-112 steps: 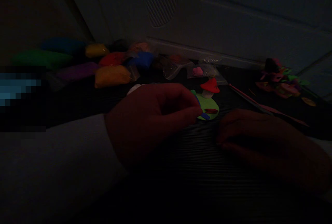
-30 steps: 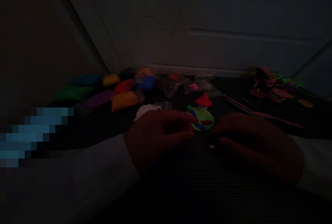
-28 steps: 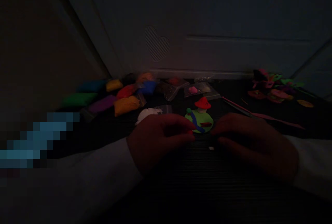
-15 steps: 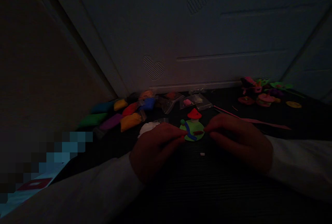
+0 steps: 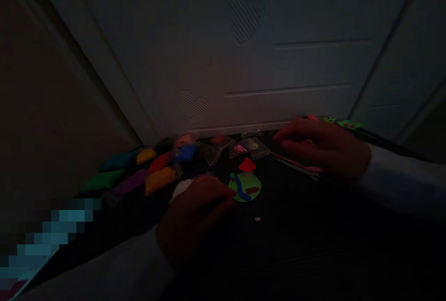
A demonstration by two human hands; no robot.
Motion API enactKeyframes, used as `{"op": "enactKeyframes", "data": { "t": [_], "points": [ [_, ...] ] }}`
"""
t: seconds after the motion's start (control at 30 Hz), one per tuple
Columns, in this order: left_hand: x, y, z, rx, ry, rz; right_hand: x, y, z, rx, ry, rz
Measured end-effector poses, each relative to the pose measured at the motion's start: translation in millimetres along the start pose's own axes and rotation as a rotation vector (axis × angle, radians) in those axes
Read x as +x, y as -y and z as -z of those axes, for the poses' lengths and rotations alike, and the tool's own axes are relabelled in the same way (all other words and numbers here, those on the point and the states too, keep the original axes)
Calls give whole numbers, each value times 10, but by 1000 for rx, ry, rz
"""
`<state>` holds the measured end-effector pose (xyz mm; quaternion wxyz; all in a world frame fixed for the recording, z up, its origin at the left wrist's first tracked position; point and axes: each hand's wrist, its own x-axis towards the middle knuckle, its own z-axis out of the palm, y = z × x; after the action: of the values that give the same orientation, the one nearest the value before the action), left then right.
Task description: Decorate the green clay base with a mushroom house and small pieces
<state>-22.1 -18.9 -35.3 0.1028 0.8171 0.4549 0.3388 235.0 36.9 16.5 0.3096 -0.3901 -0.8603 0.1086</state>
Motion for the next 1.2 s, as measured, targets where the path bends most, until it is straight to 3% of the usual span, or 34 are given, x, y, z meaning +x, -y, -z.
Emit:
{"op": "enactKeyframes", "data": {
  "t": [0.1, 0.2, 0.33, 0.43, 0.6, 0.8, 1.03, 1.2],
  "points": [
    [-16, 55, -9, 10, -32, -8, 197, -279, 401, -181, 156, -151],
    [-18, 94, -1, 41, -31, -9, 250, -536, 607, -301, 476, -287],
    [-9, 120, 26, 122, -35, -26, 197, -680, 501, -390, 833, -413],
    [8, 136, 49, 184, -5, -46, 166, -662, 324, -441, 964, -431],
    [19, 123, 55, 143, 43, -23, 155, -610, 198, -518, 967, -404],
    [-37, 113, -15, 15, -75, 94, 165, -629, 224, -593, 865, -393],
    [-50, 160, -23, 36, -100, 98, 205, -617, 192, -548, 726, -268],
    [-16, 167, 10, 68, -11, 10, 181, -562, 21, -477, 678, -155]
  ]
}}
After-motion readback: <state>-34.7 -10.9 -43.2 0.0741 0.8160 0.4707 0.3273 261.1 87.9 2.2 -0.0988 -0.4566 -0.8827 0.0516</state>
